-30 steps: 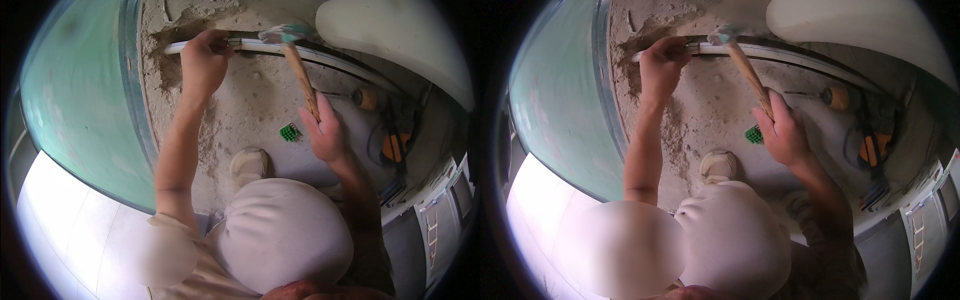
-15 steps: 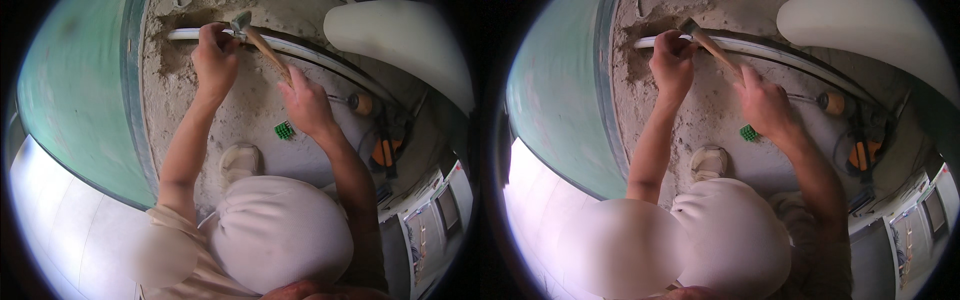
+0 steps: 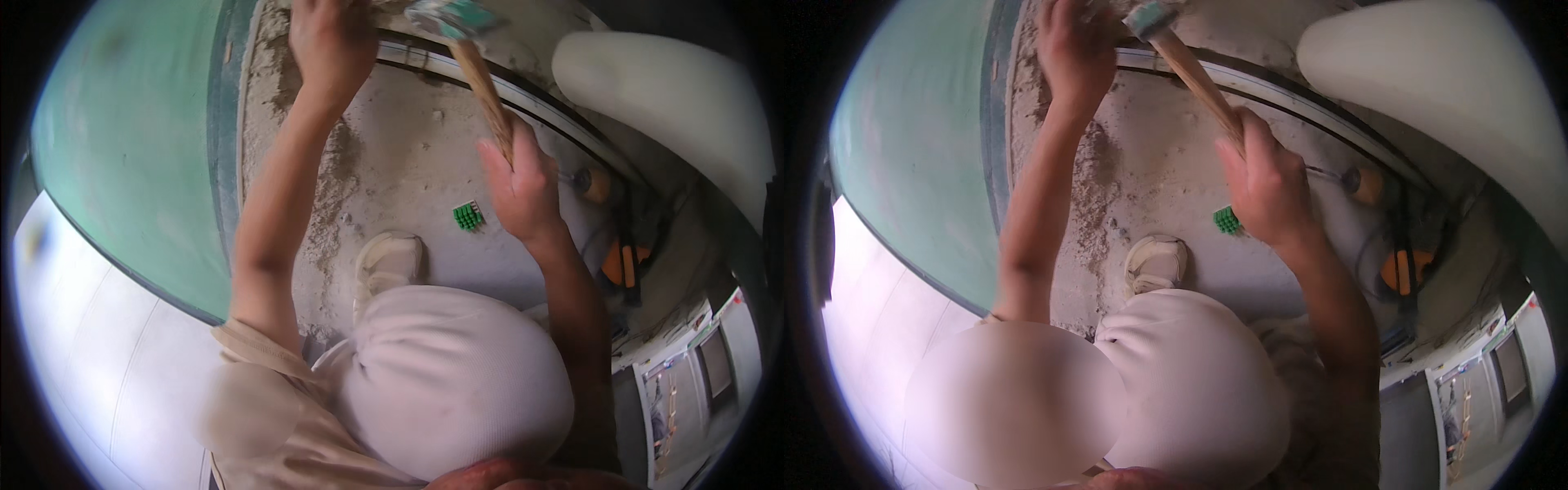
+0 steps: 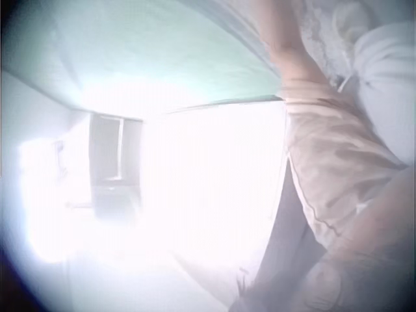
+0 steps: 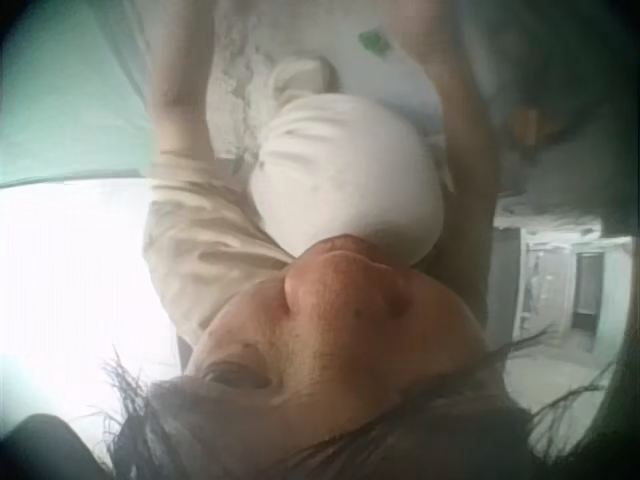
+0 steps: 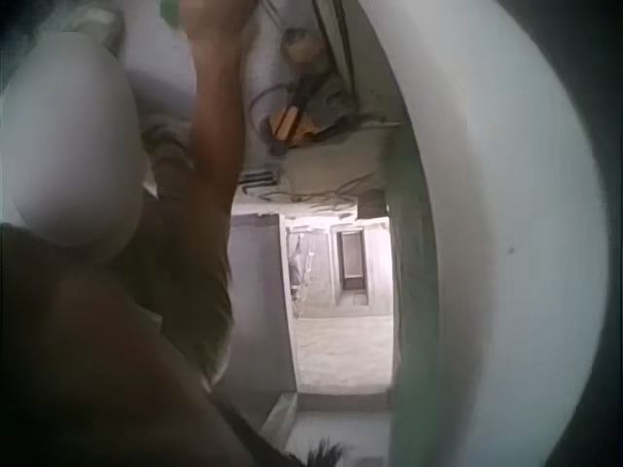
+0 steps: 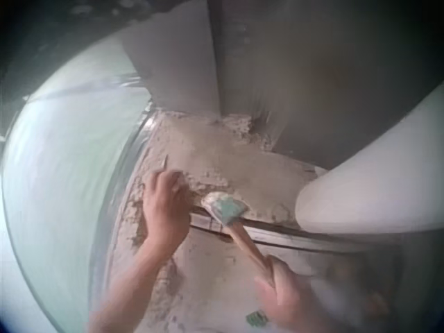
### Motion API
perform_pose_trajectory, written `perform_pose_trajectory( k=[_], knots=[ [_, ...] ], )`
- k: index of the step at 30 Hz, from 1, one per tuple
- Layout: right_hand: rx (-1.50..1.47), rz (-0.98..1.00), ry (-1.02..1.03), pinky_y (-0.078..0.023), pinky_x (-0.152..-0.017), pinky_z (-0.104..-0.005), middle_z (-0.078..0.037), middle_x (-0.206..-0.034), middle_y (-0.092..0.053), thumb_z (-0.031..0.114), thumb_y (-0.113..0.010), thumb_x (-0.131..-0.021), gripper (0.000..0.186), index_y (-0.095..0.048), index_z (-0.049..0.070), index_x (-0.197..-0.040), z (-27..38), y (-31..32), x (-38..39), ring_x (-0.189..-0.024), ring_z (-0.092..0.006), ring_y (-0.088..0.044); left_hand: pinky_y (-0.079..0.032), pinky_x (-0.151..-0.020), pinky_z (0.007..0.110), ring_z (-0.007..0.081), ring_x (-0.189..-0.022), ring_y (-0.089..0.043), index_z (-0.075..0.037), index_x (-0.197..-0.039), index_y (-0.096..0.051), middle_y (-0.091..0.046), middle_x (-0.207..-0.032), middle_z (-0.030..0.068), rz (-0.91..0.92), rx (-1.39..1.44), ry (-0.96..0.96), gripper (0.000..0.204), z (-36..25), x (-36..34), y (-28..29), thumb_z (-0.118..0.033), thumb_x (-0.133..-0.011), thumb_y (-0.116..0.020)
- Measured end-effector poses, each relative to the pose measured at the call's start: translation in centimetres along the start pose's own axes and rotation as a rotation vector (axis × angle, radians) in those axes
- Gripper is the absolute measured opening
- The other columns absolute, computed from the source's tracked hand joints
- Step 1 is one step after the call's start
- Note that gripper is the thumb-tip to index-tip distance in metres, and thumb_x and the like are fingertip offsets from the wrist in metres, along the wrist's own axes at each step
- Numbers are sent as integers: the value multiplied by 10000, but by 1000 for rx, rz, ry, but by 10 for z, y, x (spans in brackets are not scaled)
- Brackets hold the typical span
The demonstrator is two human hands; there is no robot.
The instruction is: The person uses a rotary hammer to cut a groove in a concrete wall, then inserts a white conduit pipe into the groove. They secure the pipe using green plastic anchors and a hammer.
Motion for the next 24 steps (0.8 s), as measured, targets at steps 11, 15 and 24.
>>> perform_pose_trajectory(
  k=[11, 15, 24],
  knots=[
    [-10, 20, 138, -591, -763, -484, -296, -1027, -713, 65, -702, -966, 432, -547, -91, -1338, -9, 27, 1, -914, -480, -725, -335, -1120, 593, 362, -1427, -404, -59, -1385, -579, -492, -1480, 162, 413, -371, -345, 588, 8, -14, -19, -253, -830, -595],
    [59, 145, 57, -579, -770, -502, -304, -1025, -706, 94, -674, -989, 423, -534, -70, -1353, -29, 7, -1, -934, -495, -708, -333, -1138, 587, 358, -1433, -423, -60, -1356, -611, -514, -1489, 154, 415, -322, -307, 566, 8, -10, -20, -271, -832, -587],
    [29, 92, -79, -558, -754, -544, -310, -995, -706, 155, -648, -1014, 417, -520, -27, -1367, -13, 10, -9, -929, -508, -694, -241, -1189, 557, 289, -1463, -392, -180, -1251, -662, -569, -1403, 82, 401, -458, -326, 535, 2, -14, -19, -260, -727, -731]
  ],
)
Point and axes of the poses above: each hand's wrist, its own x-axis away from the middle knuckle, its own y-axis out of the back of the hand, z = x × y, the point moved 1 cm from there along -x, towards the middle knuckle
